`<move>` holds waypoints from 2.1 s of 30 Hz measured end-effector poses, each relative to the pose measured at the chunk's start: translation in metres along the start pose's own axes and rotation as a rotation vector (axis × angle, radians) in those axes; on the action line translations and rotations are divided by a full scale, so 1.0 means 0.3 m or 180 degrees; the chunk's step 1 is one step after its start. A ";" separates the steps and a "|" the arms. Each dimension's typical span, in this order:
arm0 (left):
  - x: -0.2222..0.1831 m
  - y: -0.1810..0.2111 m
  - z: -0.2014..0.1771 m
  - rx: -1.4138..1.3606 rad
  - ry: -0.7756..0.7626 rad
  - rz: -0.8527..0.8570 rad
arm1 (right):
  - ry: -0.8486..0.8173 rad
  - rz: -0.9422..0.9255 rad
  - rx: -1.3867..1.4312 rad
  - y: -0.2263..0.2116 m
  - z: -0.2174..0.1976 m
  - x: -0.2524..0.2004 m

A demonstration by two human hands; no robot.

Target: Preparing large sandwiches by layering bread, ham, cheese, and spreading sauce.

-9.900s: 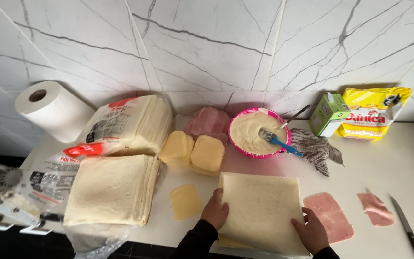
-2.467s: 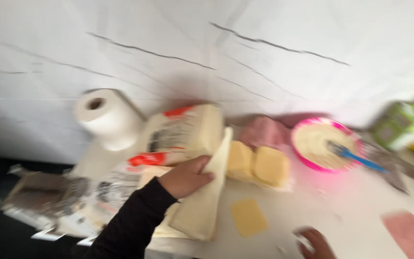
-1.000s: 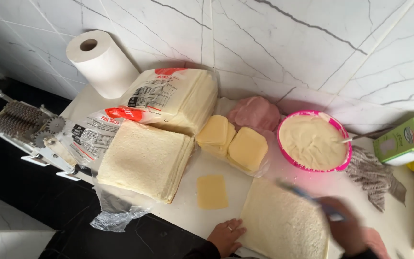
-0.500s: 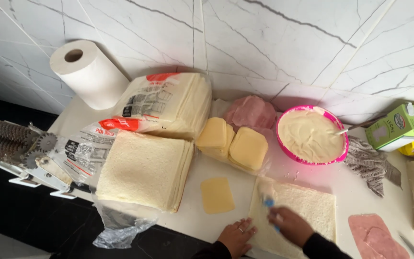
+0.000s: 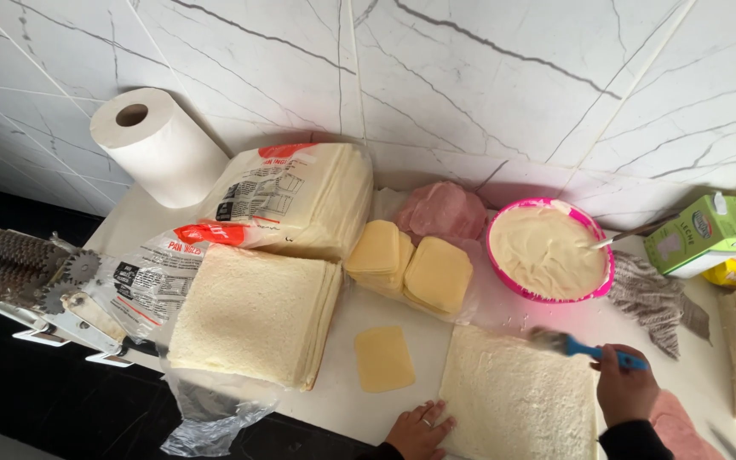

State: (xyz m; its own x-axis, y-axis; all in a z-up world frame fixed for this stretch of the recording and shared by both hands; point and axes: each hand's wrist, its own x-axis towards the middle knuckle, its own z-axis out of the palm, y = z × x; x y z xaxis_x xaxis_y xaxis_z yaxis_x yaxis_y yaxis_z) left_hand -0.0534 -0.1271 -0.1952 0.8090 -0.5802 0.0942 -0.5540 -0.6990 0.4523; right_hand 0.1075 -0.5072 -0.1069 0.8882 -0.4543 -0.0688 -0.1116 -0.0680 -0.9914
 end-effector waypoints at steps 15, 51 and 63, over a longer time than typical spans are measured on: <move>-0.044 -0.008 -0.074 -0.1046 -0.0102 -0.0332 | -0.0537 -0.2191 -0.1609 -0.444 0.188 0.094; -0.032 0.071 -0.202 -0.1339 -0.0173 -0.0851 | -0.0728 0.0685 0.0194 0.063 0.000 -0.559; -0.019 0.067 -0.205 -0.1168 -0.0438 -0.0958 | -0.1091 0.0576 -0.0181 0.187 -0.067 -0.563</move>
State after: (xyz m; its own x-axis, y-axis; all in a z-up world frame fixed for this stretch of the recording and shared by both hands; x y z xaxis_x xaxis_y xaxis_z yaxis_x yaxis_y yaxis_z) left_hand -0.0570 -0.1121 -0.1321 0.8753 -0.4423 -0.1955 -0.1738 -0.6650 0.7264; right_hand -0.0577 -0.4522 -0.1487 0.9482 -0.1410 -0.2847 -0.2961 -0.0675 -0.9528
